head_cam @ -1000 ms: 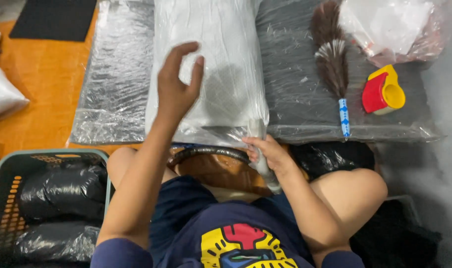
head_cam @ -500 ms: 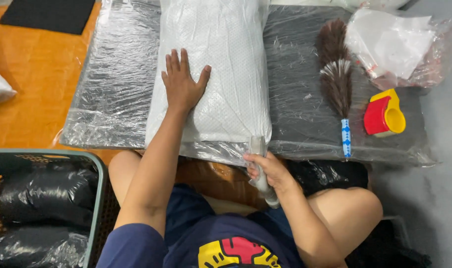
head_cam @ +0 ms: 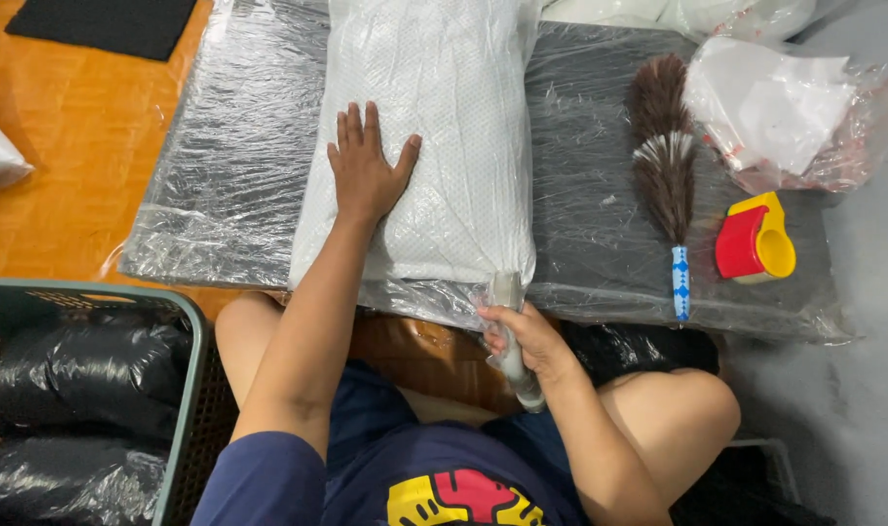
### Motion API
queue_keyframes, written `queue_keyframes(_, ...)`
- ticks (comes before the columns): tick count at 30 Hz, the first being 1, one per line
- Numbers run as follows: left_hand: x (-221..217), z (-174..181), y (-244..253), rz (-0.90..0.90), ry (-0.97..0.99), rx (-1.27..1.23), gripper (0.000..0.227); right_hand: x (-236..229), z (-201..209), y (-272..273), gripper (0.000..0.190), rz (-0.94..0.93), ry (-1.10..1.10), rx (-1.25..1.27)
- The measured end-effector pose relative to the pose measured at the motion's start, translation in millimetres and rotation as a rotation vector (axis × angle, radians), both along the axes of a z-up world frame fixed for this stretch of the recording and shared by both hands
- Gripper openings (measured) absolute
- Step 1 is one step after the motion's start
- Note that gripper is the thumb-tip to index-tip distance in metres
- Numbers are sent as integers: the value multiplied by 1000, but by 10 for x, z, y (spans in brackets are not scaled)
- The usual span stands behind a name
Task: The person is placing a white pillow into a clear plastic bag and using a vacuum hose to remove the air, compressing the pillow for storage or shipping.
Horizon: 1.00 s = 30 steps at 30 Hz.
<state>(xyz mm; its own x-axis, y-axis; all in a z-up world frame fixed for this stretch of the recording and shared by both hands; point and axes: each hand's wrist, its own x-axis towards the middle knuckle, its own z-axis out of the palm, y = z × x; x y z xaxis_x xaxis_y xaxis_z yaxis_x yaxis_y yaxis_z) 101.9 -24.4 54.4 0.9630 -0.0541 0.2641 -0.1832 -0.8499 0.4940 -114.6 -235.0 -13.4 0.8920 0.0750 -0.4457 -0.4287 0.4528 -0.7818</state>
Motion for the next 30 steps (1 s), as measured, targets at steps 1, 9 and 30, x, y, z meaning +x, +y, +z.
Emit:
queue_keyframes(1, 6, -8, 1, 1, 5, 2, 92, -1, -14, -2, 22, -4, -1, 3)
queue_keyframes(9, -24, 26, -11, 4, 44, 4, 91, 0, 30, 16, 21, -7, -2, -5)
queue_keyframes(30, 154, -321, 20, 1, -55, 41, 91, 34, -183, -111, 27, 134, 49, 137)
